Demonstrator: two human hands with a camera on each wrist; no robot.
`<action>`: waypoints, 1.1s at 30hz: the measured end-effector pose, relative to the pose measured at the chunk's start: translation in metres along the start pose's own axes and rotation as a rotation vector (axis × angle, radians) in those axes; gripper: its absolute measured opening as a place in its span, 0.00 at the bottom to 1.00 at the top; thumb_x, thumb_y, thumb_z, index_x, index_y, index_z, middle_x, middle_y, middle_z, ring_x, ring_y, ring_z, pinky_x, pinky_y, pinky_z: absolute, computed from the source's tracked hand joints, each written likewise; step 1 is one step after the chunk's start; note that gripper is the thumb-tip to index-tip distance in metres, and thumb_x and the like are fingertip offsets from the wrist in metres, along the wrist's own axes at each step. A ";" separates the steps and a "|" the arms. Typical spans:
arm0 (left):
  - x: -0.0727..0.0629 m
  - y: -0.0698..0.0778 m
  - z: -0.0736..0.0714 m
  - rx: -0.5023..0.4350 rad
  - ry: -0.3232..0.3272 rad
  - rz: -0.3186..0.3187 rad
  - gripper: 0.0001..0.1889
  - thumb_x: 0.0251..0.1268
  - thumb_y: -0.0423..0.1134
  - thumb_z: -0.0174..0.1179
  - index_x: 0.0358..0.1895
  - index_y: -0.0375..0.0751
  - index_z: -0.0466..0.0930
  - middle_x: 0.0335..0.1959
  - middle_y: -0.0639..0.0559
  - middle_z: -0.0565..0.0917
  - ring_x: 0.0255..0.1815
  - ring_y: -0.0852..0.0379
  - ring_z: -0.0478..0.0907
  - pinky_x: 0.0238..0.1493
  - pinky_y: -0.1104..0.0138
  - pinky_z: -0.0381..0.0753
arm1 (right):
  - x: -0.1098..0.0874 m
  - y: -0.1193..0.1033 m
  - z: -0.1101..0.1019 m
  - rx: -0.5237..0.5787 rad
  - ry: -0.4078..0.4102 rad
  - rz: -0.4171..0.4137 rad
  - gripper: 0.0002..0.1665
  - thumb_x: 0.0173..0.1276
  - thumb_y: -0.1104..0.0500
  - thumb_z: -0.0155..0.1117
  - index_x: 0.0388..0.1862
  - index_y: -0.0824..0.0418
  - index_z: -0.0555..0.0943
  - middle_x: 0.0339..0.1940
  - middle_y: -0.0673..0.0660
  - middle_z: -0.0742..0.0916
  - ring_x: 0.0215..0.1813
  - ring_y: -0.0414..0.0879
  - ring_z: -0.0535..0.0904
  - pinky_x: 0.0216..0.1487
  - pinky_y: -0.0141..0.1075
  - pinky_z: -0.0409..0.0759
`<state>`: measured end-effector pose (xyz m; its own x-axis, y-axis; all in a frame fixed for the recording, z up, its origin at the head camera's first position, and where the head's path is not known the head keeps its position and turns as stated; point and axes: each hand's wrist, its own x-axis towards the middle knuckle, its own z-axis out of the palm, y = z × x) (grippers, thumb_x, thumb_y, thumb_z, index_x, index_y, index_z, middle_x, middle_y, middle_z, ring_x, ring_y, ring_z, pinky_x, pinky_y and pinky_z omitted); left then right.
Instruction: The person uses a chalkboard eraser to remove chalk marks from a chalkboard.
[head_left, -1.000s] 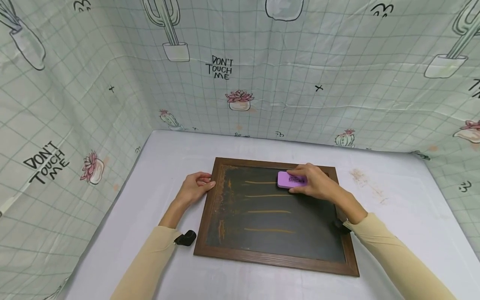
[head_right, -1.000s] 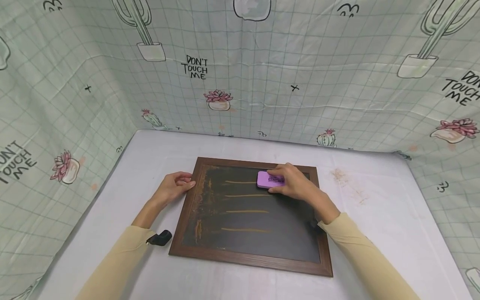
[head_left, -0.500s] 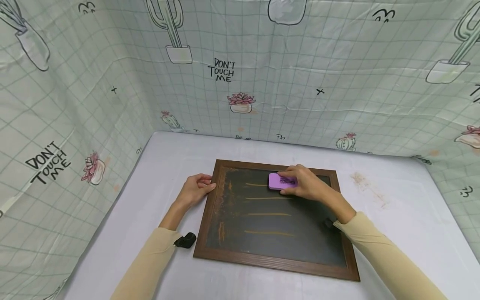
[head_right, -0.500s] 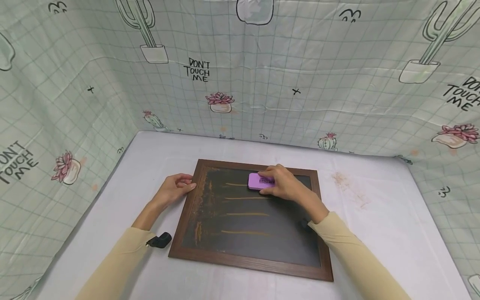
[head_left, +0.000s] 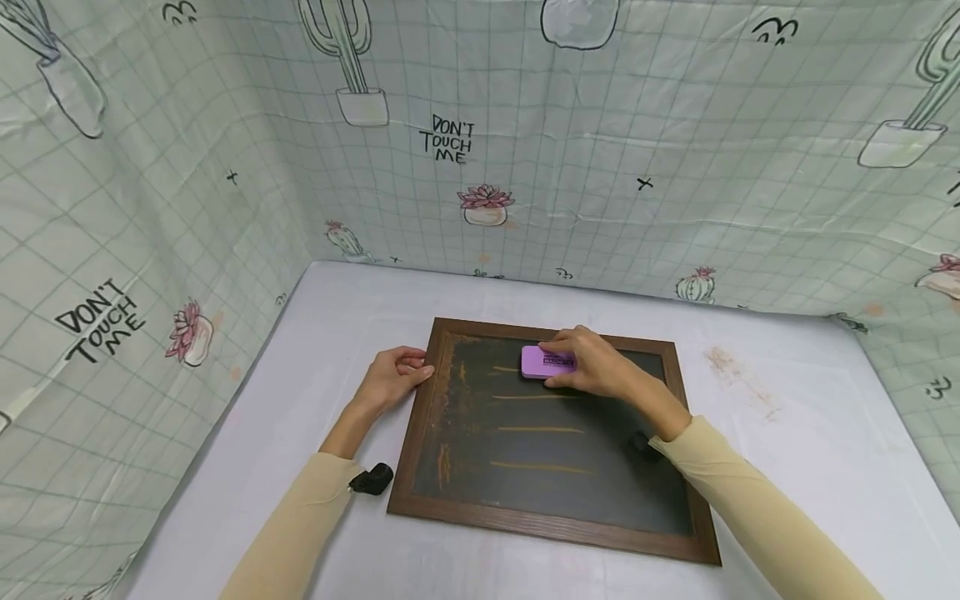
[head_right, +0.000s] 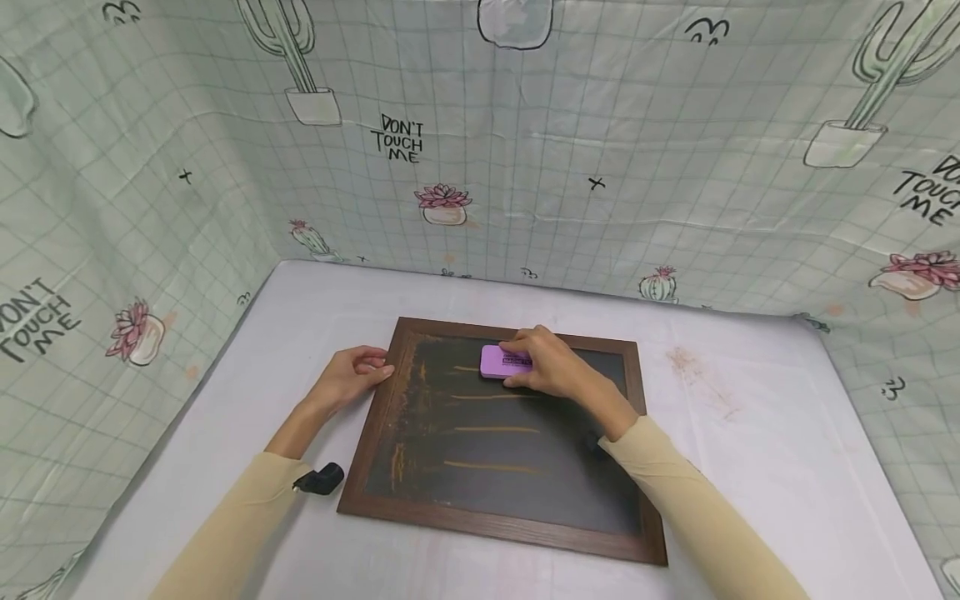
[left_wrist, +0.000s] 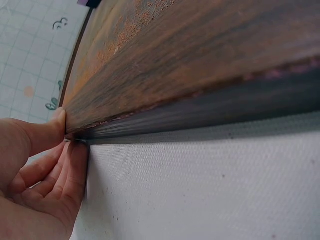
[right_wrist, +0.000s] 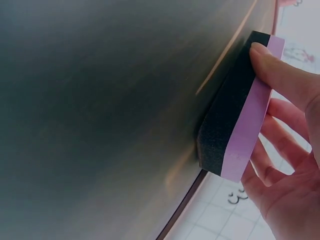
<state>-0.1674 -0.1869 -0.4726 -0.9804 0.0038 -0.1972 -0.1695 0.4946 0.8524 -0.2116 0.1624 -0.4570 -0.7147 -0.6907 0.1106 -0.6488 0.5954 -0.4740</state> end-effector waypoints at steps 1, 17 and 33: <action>0.000 0.000 0.000 -0.001 -0.001 -0.001 0.20 0.71 0.32 0.66 0.61 0.25 0.78 0.46 0.38 0.83 0.39 0.54 0.79 0.40 0.69 0.74 | 0.002 -0.002 0.001 0.001 -0.004 0.000 0.33 0.62 0.56 0.80 0.61 0.72 0.82 0.56 0.66 0.85 0.52 0.57 0.79 0.52 0.52 0.77; 0.000 -0.001 -0.002 0.007 -0.011 0.007 0.20 0.72 0.33 0.65 0.62 0.25 0.78 0.47 0.38 0.83 0.40 0.54 0.80 0.40 0.70 0.75 | 0.036 -0.027 0.011 0.002 -0.052 -0.039 0.33 0.60 0.56 0.81 0.61 0.70 0.83 0.54 0.63 0.86 0.48 0.54 0.77 0.49 0.48 0.77; 0.000 0.000 -0.002 0.021 -0.016 -0.010 0.20 0.72 0.34 0.65 0.62 0.26 0.78 0.48 0.37 0.82 0.44 0.48 0.81 0.44 0.66 0.76 | 0.041 -0.029 0.010 -0.017 -0.082 -0.044 0.35 0.60 0.55 0.81 0.63 0.68 0.82 0.54 0.61 0.86 0.49 0.53 0.78 0.51 0.47 0.78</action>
<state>-0.1677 -0.1885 -0.4714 -0.9768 0.0124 -0.2136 -0.1772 0.5126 0.8401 -0.2196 0.1127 -0.4477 -0.6620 -0.7472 0.0587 -0.6837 0.5701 -0.4556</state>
